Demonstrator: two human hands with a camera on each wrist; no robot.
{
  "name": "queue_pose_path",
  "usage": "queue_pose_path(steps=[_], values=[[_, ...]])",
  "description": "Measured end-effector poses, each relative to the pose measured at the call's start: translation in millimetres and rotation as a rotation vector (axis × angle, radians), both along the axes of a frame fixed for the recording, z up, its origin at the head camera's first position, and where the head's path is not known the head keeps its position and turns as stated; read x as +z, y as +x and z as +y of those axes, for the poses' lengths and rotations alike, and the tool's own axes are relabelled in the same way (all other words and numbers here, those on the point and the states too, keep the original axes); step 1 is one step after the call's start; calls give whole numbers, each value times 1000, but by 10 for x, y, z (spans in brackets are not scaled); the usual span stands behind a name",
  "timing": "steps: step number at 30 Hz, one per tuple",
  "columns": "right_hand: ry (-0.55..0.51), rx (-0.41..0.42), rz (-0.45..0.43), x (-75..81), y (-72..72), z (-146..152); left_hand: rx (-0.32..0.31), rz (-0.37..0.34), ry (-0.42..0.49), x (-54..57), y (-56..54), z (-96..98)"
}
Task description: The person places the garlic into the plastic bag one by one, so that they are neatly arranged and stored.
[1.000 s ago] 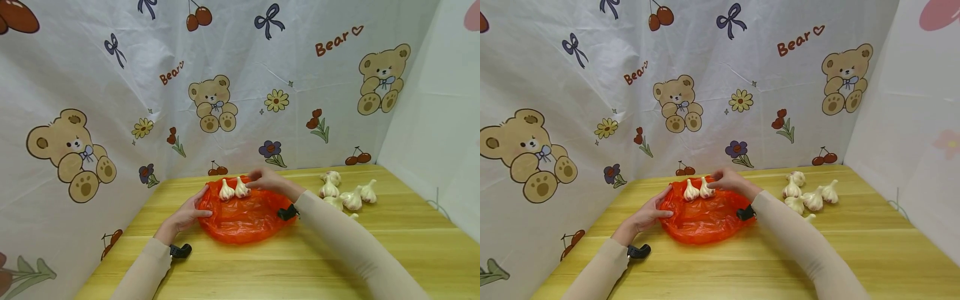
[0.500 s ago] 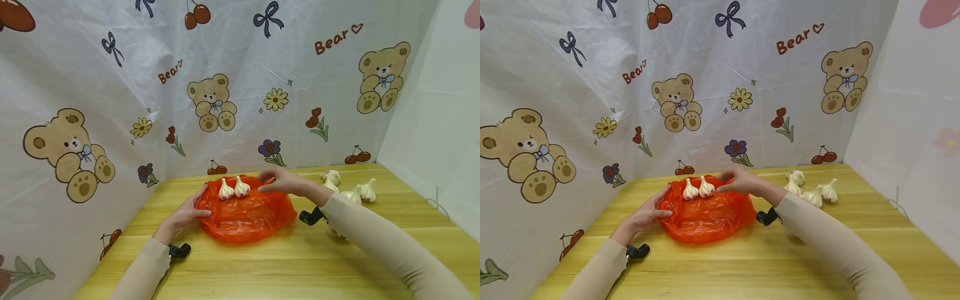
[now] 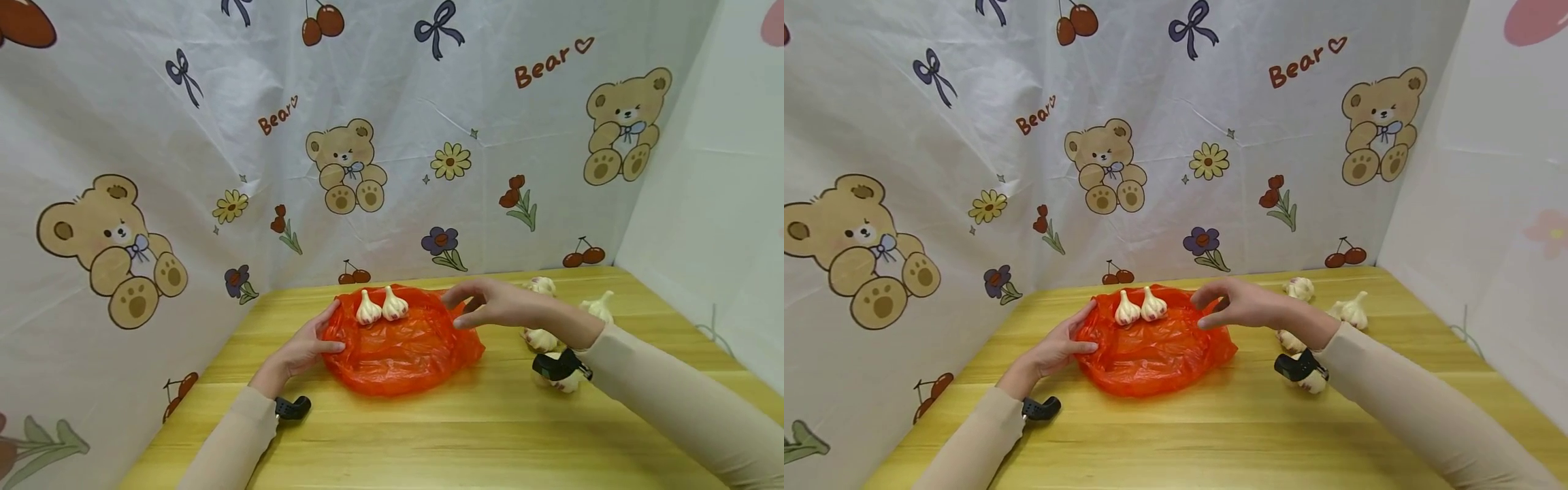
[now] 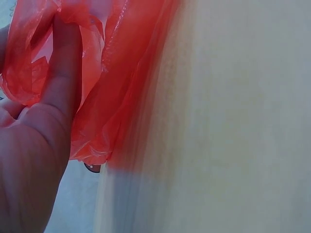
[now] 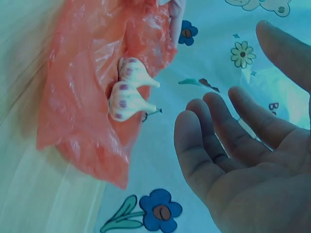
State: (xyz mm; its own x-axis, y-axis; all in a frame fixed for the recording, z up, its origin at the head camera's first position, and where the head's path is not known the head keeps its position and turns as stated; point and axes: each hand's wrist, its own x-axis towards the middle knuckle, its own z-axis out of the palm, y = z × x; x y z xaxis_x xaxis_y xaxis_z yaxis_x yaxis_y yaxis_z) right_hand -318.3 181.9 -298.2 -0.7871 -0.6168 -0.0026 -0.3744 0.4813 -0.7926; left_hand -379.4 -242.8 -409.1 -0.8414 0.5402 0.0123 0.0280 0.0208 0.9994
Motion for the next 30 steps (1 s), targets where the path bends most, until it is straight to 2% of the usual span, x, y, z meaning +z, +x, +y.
queue_pose_path(steps=[8, 16, 30], values=[[28, -1, 36, 75, 121, 266, 8, 11, -14, 1, -22, 1], [82, 21, 131, 91, 206, 522, 3, 11, -10, 12, -1, 1], [-29, 73, 103, 25, 291, 1018, 11, 8, -23, 22, 0, 1]])
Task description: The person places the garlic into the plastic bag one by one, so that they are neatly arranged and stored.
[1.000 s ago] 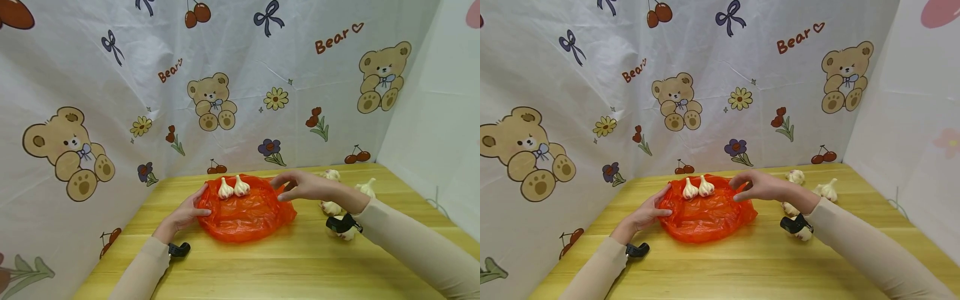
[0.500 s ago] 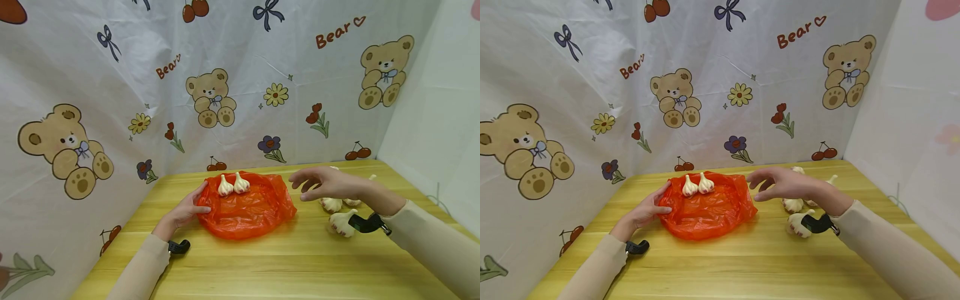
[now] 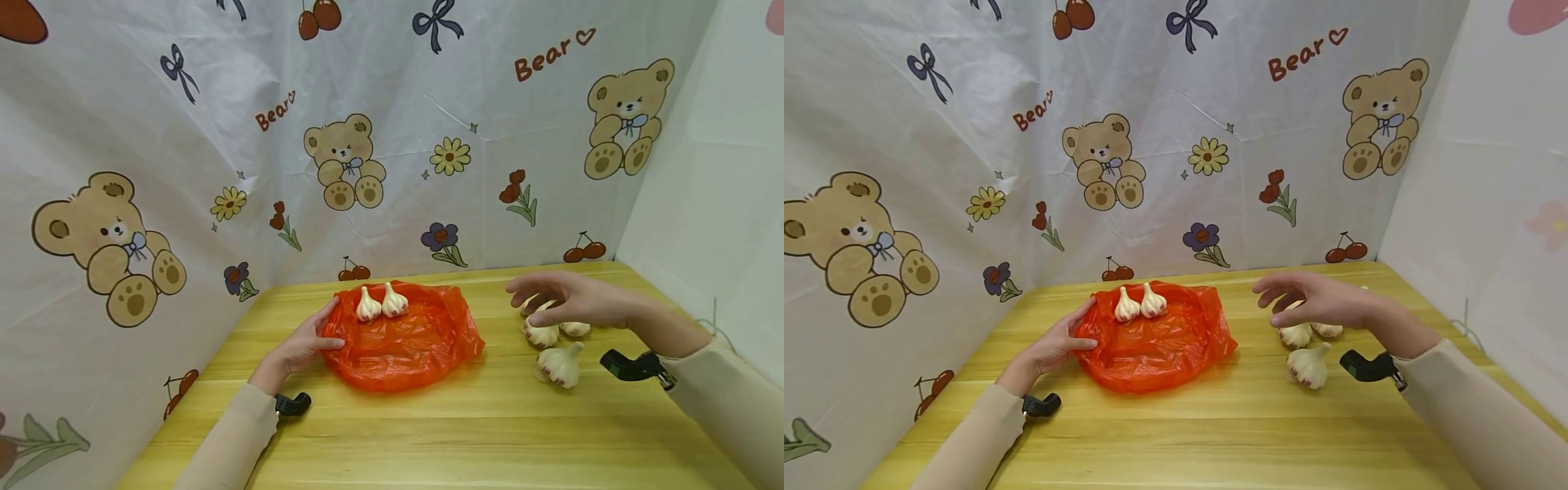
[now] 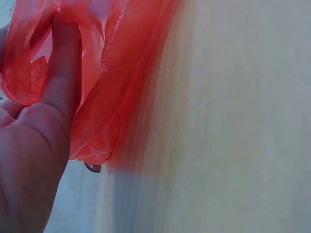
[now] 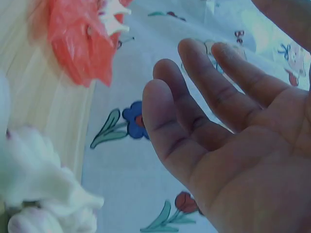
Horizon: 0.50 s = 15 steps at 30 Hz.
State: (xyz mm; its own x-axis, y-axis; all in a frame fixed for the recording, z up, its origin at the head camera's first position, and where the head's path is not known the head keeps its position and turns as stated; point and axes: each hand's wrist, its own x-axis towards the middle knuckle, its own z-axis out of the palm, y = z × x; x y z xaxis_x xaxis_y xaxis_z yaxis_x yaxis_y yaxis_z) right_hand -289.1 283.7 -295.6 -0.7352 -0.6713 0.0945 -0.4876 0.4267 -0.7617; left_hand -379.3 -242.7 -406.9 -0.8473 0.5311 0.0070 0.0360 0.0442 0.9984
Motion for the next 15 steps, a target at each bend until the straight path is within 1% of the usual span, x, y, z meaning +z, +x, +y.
queue_pose_path(steps=[2, 5, 11, 15], values=[[10, -7, 4, -38, -12, 77, -2, 1, 1, -6, -3, -4], [4, 20, -8, -106, -40, 196, -8, -1, 9, -1, -3, -2], [-55, 139, -22, -244, -72, 381, -7, 0, 10, 12, 14, 2], [-81, 184, -24, -356, -110, 498, 2, -5, 1, 11, 18, 1]])
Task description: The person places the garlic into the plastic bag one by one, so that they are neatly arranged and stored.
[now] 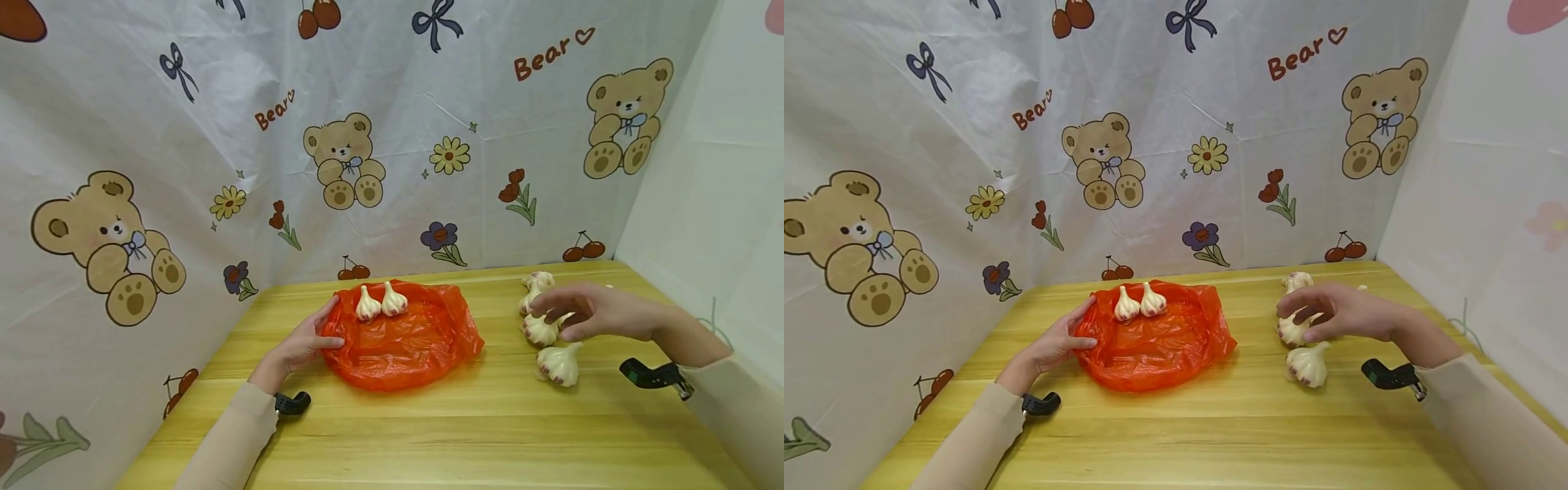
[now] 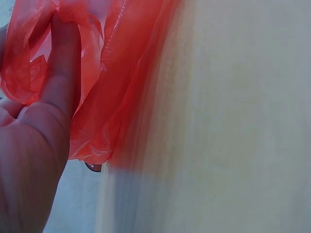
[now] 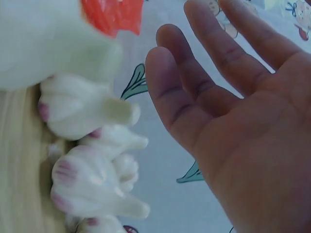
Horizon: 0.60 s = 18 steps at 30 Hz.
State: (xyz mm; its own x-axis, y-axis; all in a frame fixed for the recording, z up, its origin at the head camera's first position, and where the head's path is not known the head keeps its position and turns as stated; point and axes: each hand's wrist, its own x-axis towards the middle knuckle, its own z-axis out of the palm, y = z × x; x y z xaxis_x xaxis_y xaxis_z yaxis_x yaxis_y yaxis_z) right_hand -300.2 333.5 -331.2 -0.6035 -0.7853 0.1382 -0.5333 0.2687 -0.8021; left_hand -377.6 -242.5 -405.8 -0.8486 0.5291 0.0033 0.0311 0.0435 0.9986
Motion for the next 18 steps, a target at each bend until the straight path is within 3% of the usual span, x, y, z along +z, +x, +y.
queue_pose_path(steps=[18], values=[[-14, 137, -144, -396, -149, 179, 1, -10, 4, 11, 1, 3]])
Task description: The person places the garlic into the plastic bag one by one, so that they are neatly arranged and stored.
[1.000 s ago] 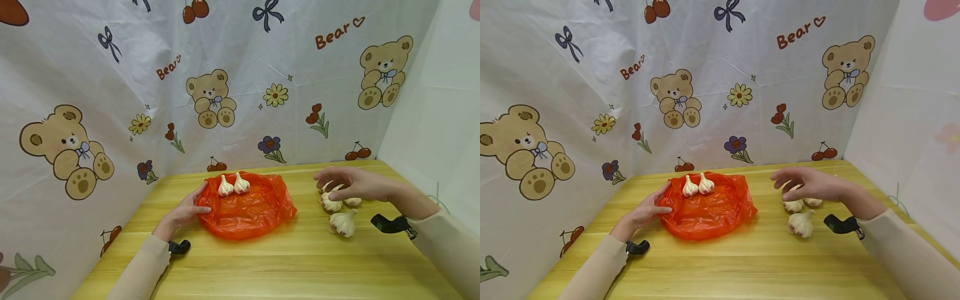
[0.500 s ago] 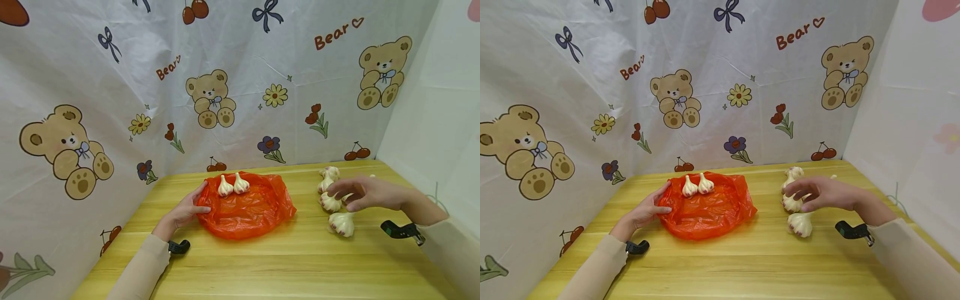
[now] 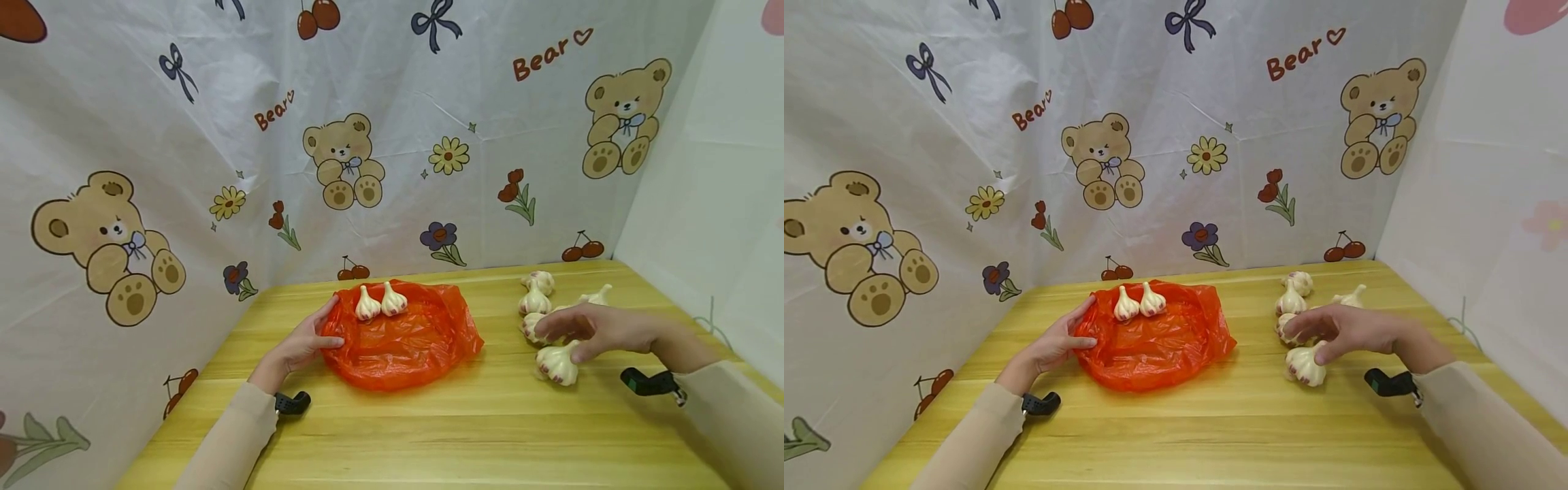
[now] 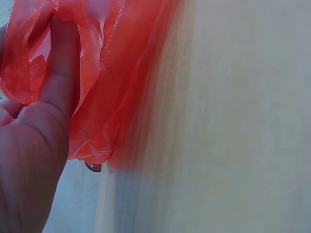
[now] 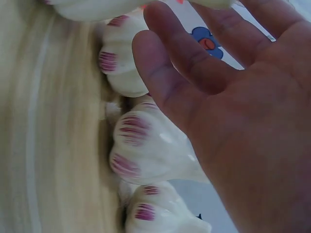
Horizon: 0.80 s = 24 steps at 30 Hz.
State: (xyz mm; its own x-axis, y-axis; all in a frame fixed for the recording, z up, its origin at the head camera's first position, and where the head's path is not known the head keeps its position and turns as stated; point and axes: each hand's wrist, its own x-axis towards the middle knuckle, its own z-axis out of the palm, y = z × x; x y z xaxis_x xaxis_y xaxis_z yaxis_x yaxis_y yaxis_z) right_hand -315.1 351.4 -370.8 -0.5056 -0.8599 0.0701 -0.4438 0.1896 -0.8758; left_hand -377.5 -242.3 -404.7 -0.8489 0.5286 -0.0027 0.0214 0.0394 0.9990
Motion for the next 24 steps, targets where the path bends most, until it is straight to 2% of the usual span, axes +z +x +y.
queue_pose_path(steps=[4, 6, 15, 20, 24], values=[[8, 14, -5, -86, -15, 2, 4, 3, -14, -7, -5, -8], [22, 3, 21, -114, -11, 0, 3, 6, -21, -11, -6, -8], [139, -111, 115, -177, 19, -24, 4, 12, -21, -3, -7, -4], [224, -175, 121, -190, 47, -38, 15, 6, -28, -11, -10, -3], [262, -186, 119, -202, 54, -47, 20, -1, -19, -29, -12, -2]])
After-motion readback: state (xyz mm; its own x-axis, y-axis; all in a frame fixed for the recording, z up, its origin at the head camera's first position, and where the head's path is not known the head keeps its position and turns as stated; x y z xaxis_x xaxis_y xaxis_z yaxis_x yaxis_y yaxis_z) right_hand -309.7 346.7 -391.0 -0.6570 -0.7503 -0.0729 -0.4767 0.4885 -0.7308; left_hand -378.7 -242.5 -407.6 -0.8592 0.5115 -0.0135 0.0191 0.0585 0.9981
